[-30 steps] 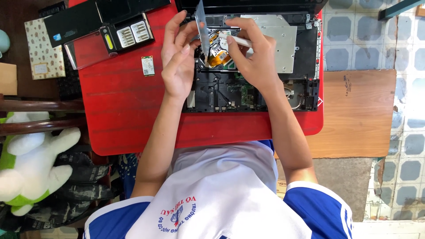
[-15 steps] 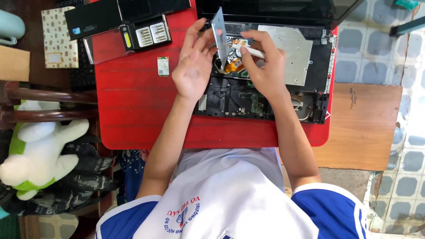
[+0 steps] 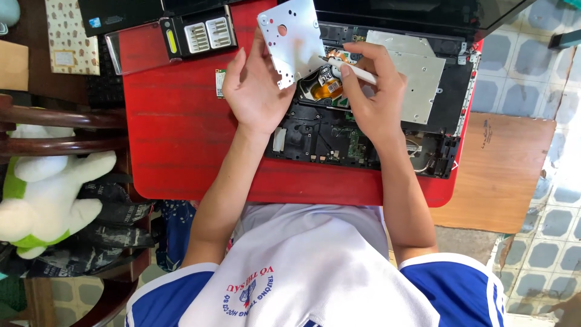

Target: Disassembling and repairing internal laptop components, focusing on ribbon cable connection and shield placement.

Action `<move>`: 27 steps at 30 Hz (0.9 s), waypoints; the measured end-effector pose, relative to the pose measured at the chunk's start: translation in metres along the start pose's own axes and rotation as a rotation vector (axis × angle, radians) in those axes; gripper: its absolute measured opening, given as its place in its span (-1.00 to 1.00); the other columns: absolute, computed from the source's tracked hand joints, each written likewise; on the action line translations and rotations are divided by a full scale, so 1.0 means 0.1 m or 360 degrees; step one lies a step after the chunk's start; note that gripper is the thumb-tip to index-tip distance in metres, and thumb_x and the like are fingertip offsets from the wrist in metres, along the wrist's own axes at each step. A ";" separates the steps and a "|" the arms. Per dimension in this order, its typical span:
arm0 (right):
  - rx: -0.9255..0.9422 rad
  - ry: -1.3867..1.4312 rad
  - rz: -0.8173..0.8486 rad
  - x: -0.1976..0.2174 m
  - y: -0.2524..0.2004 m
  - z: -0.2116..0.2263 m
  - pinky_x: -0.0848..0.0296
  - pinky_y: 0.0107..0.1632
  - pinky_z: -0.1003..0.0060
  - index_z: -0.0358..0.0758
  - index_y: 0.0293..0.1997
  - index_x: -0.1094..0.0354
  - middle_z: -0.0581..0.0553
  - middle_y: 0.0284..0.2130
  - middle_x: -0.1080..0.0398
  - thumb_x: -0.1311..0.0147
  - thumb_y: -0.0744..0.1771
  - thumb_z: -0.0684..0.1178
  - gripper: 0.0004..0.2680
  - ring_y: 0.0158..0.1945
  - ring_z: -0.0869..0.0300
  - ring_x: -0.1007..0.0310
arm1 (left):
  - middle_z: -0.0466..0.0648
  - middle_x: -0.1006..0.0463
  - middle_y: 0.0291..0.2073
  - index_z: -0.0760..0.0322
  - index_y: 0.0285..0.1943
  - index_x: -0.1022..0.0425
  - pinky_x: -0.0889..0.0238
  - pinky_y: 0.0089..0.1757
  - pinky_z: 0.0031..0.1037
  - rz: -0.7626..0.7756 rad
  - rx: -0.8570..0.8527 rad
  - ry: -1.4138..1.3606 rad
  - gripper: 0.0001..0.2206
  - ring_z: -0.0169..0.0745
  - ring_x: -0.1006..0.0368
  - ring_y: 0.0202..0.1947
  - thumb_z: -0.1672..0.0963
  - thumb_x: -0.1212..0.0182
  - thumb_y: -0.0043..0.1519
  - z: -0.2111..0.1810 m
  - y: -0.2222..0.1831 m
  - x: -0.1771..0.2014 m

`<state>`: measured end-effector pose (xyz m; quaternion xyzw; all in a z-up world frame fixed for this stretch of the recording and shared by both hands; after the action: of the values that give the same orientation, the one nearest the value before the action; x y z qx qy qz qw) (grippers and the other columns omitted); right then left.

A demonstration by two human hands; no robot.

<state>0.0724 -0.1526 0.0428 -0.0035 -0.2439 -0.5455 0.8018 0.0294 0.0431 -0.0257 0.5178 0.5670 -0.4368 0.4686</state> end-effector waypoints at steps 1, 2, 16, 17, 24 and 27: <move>-0.0007 0.0002 0.0001 0.00 0.01 -0.01 -0.11 -0.36 0.36 -0.23 0.18 -0.30 -0.02 -0.52 -0.25 -0.03 0.48 -0.15 -0.87 -0.46 0.29 -0.15 | -0.01 -0.48 0.20 0.19 0.39 -0.33 -0.44 0.01 -0.13 -0.0007 0.0002 0.0000 -0.59 0.10 -0.39 0.31 0.01 -0.12 0.40 0.00 0.00 0.00; -0.0017 -0.0003 0.0003 0.00 0.01 -0.02 -0.09 -0.35 0.36 -0.23 0.18 -0.31 -0.03 -0.51 -0.23 -0.03 0.48 -0.15 -0.87 -0.45 0.29 -0.13 | 0.00 -0.49 0.21 0.21 0.39 -0.32 -0.36 0.16 -0.13 0.0001 -0.0004 -0.0008 -0.57 0.10 -0.36 0.33 0.00 -0.14 0.39 0.00 0.01 0.00; -0.0130 0.0063 0.0020 -0.01 0.08 -0.06 -0.16 -0.36 0.40 -0.24 0.18 -0.30 -0.07 -0.47 -0.32 -0.01 0.48 -0.18 -0.87 -0.44 0.29 -0.22 | -0.08 -0.60 -0.01 0.11 0.39 -0.37 -0.22 0.34 -0.20 -0.0041 0.0053 -0.0191 -0.56 -0.07 -0.40 0.26 -0.06 -0.13 0.40 0.03 0.06 0.05; -0.0151 0.0109 -0.0001 0.00 0.08 -0.06 -0.21 -0.34 0.40 -0.25 0.18 -0.31 -0.10 -0.46 -0.35 -0.01 0.47 -0.19 -0.86 -0.42 0.27 -0.28 | -0.08 -0.55 0.13 0.09 0.39 -0.39 -0.19 0.36 -0.18 -0.0010 0.0038 -0.0134 -0.58 -0.06 -0.35 0.34 -0.06 -0.13 0.41 0.04 0.06 0.06; -0.0155 0.0365 -0.0169 0.02 0.11 -0.23 -0.52 -0.12 0.39 -0.34 0.14 -0.33 -0.19 -0.18 -0.39 0.13 0.50 -0.28 -0.88 -0.16 0.19 -0.44 | -0.12 -0.52 -0.09 0.24 0.15 -0.43 -0.31 0.18 -0.23 -0.0058 -0.0017 0.0071 -0.79 -0.09 -0.37 0.15 0.11 -0.15 0.39 0.05 0.10 -0.02; -0.0124 0.0531 -0.0126 0.08 0.12 -0.19 -0.53 -0.02 0.36 -0.34 0.16 -0.36 -0.21 -0.19 -0.43 0.18 0.53 -0.24 -0.85 -0.05 0.15 -0.48 | -0.14 -0.49 -0.10 0.24 -0.01 -0.46 -0.20 0.18 -0.35 -0.0026 -0.0054 0.0155 -0.89 -0.15 -0.30 0.18 0.13 -0.14 0.38 0.10 0.14 -0.16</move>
<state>0.0929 -0.1596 0.0318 0.0657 -0.0860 -0.5787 0.8083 0.0443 0.0319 -0.0121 0.5256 0.6007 -0.4052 0.4457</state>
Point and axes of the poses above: each hand's wrist, its own y-axis towards the middle knuckle, its own x-axis out of the back of the hand, z = x × y, the point moved 2 cm from there along y, towards the middle knuckle
